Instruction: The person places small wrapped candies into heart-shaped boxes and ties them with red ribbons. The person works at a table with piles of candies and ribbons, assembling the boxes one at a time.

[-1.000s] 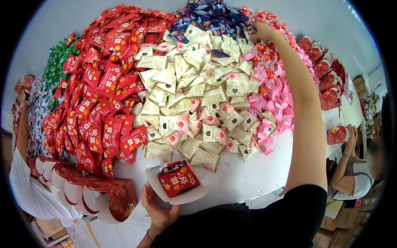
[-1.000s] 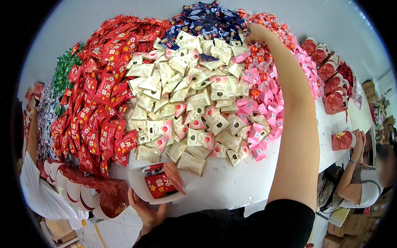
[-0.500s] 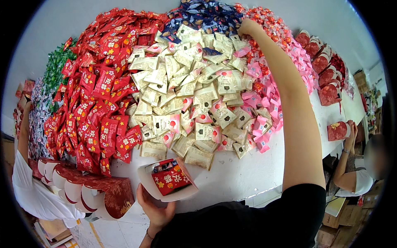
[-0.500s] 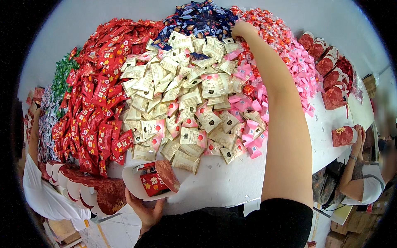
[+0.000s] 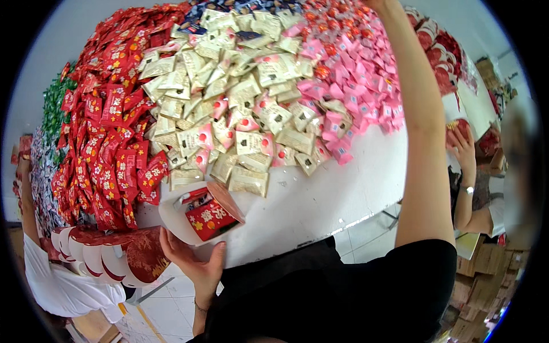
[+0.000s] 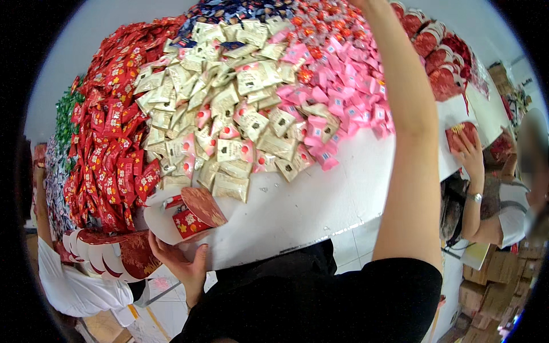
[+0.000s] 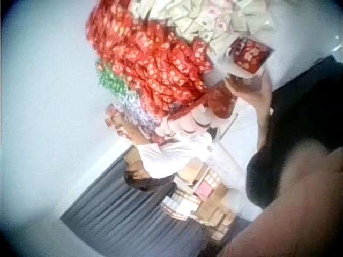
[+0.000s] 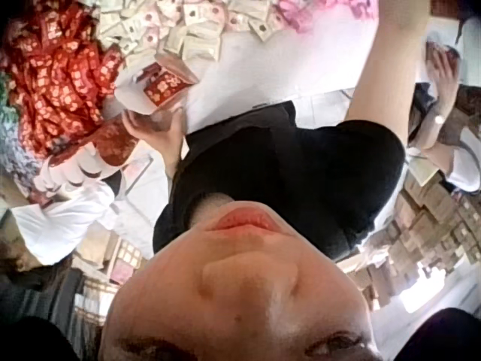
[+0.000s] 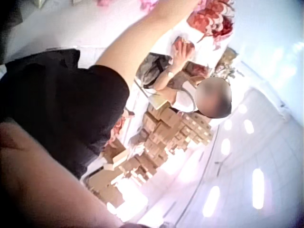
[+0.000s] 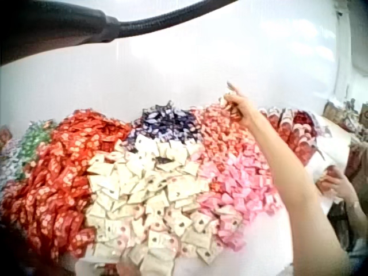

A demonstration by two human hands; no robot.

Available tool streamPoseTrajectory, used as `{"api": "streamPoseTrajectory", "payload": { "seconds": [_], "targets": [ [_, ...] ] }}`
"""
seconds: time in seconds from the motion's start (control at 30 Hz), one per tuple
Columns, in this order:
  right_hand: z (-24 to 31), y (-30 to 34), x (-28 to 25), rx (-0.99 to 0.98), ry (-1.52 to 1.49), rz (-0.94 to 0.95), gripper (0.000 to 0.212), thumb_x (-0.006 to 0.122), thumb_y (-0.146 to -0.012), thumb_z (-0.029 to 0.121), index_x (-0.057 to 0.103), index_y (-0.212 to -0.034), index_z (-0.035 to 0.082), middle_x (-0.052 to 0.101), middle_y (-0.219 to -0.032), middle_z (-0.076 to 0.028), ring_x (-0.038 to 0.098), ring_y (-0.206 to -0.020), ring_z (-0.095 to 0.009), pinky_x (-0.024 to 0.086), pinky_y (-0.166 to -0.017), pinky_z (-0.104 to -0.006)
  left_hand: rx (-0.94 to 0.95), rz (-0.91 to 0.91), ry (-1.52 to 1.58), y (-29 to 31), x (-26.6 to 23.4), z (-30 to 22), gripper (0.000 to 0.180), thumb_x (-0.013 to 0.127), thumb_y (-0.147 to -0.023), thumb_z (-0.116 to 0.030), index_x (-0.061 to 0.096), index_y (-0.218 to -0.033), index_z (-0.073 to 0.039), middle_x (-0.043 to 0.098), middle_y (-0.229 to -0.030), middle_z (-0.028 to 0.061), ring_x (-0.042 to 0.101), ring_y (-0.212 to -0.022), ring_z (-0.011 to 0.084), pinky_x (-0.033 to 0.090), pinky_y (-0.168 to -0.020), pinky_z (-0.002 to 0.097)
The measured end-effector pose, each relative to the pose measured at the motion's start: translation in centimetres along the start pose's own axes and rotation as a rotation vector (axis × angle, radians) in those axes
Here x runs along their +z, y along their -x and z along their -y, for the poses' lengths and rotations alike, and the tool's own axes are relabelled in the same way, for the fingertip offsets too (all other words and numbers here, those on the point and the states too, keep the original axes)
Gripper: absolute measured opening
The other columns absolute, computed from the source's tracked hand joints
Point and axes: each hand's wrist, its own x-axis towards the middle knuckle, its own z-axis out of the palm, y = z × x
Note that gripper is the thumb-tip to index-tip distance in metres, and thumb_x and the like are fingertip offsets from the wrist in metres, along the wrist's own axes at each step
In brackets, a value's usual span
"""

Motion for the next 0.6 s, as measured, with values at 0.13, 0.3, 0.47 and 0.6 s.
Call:
{"api": "streamPoseTrajectory", "payload": {
  "seconds": [0.13, 0.3, 0.47, 0.6],
  "targets": [
    [6.1, 12.5, -2.0, 0.205, 0.597, -0.046, 0.014, 0.059, -0.094, 0.024, 0.067, -0.092, 0.012, 0.062, -0.063, -0.002, 0.046, -0.037, -0.006, 0.032, -0.034, -0.0192, 0.025, 0.026, 0.106, -1.3, 0.0, -0.9, 0.125, 0.088, -0.064, -0.018, -0.002, -0.15, -0.007, 0.021, -0.149, 0.0217, 0.027, -0.138, 0.0343, 0.022, -0.114, 0.0459],
    [4.7, 24.6, -4.3, 0.312, 1.177, 0.266, 0.017, 0.07, -0.085, 0.014, 0.056, -0.088, 0.005, 0.055, -0.066, 0.001, 0.056, -0.055, -0.006, 0.043, -0.048, -0.0241, 0.222, 0.135, 0.103, -3.5, 0.3, -1.2, 0.131, 0.092, -0.06, -0.024, -0.003, -0.15, -0.009, 0.021, -0.149, 0.0209, 0.03, -0.136, 0.0322, 0.029, -0.112, 0.0474],
    [1.1, 31.6, -7.1, 0.347, 1.176, 0.003, 0.032, 0.079, -0.073, 0.021, 0.059, -0.092, 0.005, 0.059, -0.066, -0.005, 0.061, -0.058, -0.016, 0.048, -0.058, -0.0322, 0.147, 0.17, 0.075, -3.2, 1.0, -2.1, 0.122, 0.094, -0.057, -0.029, 0.013, -0.147, -0.01, 0.031, -0.144, 0.0169, 0.04, -0.129, 0.0291, 0.038, -0.107, 0.0431],
    [-2.3, 32.0, -6.4, 0.218, 1.341, -0.032, 0.036, 0.078, -0.07, 0.031, 0.059, -0.091, 0.009, 0.065, -0.077, -0.008, 0.064, -0.074, -0.026, 0.048, -0.065, -0.0399, 0.331, 0.277, 0.128, -0.7, 4.0, -3.0, 0.122, 0.096, -0.052, -0.027, 0.017, -0.142, -0.009, 0.034, -0.136, 0.0147, 0.043, -0.123, 0.0274, 0.039, -0.105, 0.0423]
  ]
}}
